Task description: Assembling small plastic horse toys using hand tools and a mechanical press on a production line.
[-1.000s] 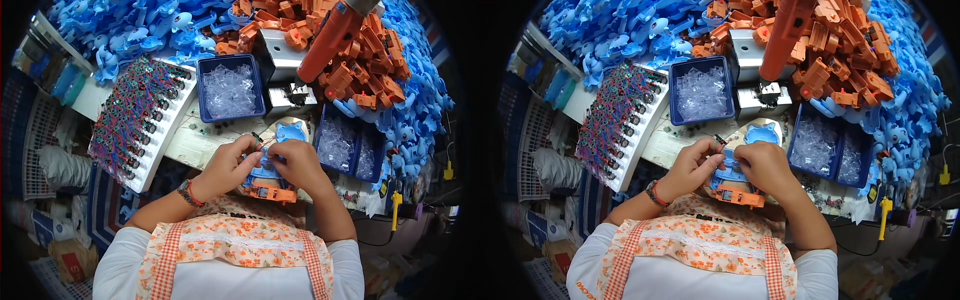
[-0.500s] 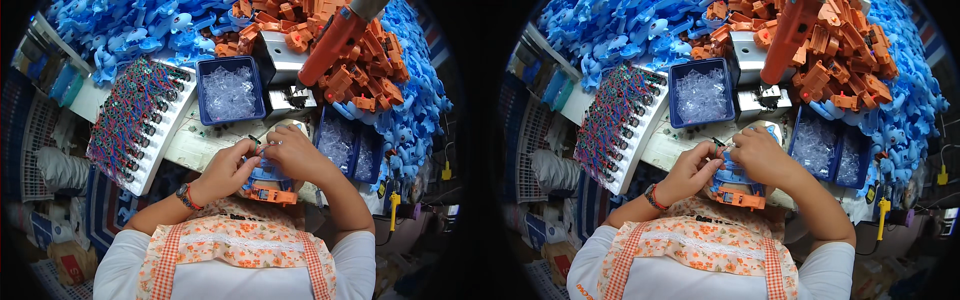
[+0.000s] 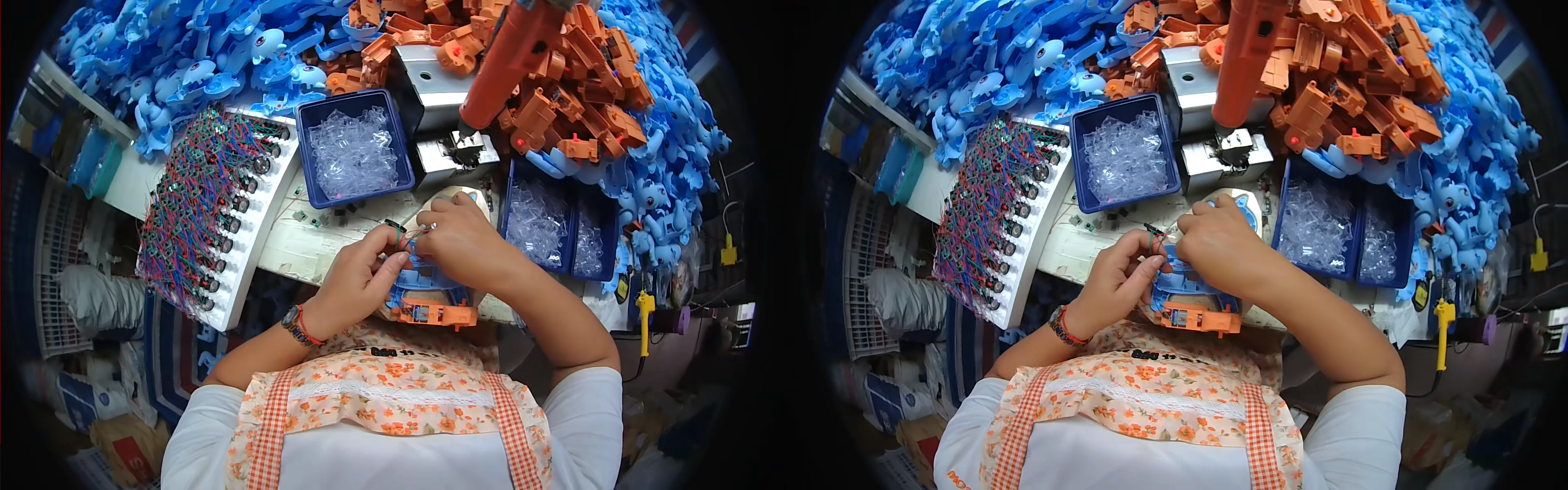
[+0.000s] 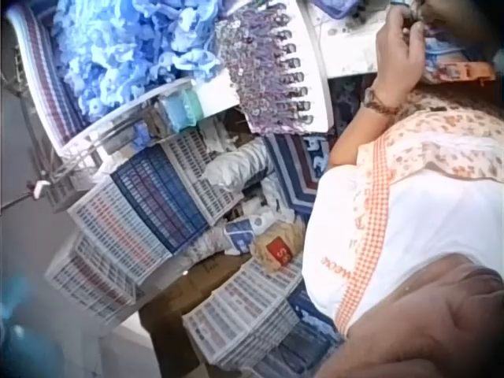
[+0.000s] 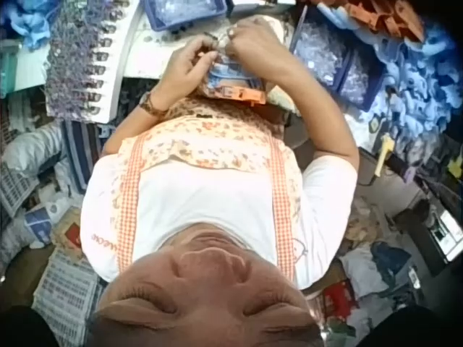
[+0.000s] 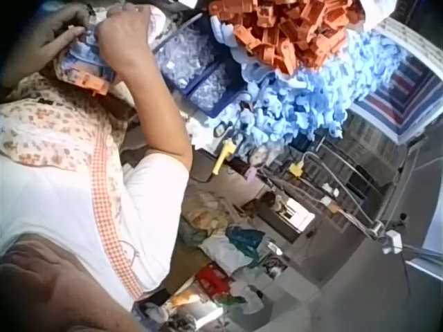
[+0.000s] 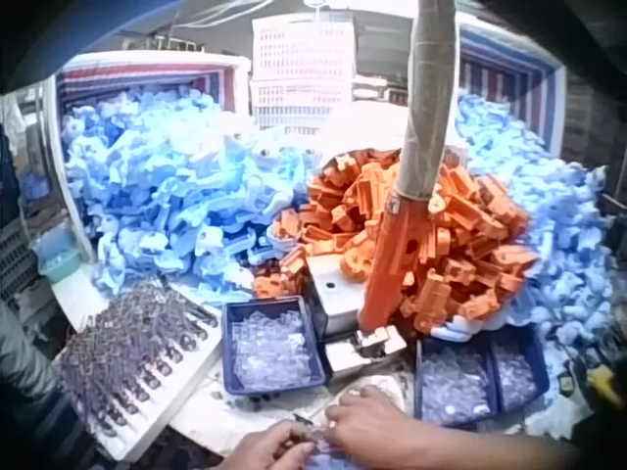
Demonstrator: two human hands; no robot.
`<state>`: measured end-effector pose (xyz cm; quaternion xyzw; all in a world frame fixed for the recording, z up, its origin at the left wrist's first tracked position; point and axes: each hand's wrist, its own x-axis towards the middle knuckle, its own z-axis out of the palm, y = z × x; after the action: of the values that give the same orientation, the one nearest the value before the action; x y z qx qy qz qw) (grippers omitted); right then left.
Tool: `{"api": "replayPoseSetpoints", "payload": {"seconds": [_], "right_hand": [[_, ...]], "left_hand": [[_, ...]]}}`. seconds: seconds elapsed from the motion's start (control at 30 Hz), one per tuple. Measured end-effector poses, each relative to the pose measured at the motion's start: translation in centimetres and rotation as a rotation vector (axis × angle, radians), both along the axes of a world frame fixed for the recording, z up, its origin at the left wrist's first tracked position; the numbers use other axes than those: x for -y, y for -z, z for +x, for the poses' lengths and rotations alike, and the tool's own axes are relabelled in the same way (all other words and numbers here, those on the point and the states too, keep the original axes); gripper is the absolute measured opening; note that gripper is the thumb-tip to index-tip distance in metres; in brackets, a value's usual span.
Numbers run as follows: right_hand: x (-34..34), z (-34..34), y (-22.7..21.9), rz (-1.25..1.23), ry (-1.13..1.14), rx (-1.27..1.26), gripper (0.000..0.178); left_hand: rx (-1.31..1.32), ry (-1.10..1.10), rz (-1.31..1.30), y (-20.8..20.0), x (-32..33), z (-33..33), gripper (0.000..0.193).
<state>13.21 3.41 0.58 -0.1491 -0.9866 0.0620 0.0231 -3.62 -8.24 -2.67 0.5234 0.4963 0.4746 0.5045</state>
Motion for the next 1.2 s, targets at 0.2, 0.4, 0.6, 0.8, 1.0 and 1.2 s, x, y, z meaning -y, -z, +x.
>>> {"api": "replayPoseSetpoints", "payload": {"seconds": [0.2, 0.4, 0.6, 0.8, 1.0, 1.2], "right_hand": [[0.3, 1.6, -0.7, -0.093, 0.05, -0.13, 0.01], [5.3, 5.6, -2.4, -0.322, -0.042, -0.499, 0.026], [7.6, 7.1, -0.3, 0.078, 0.002, -0.425, 0.027], [7.8, 6.5, 0.3, 0.152, 0.012, -0.402, 0.037], [7.3, 6.5, 0.3, 0.219, 0.031, -0.271, 0.043], [6.1, 6.0, -0.9, 0.234, -0.078, -0.232, 0.045]], "left_hand": [[-0.03, -0.024, -0.012, -0.8, 0.0, 0.4, 0.01], [-0.027, -0.059, 0.017, -0.2, -0.5, 0.5, 0.013], [-0.082, -0.059, 0.061, -0.6, -1.1, 0.3, 0.011], [-0.188, -0.104, 0.183, 0.0, -2.2, 0.5, 0.011], [-0.347, -0.113, 0.255, -0.4, -3.2, 0.4, 0.011], [-0.217, -0.049, 0.173, -0.1, -3.9, -0.4, 0.011]]}}
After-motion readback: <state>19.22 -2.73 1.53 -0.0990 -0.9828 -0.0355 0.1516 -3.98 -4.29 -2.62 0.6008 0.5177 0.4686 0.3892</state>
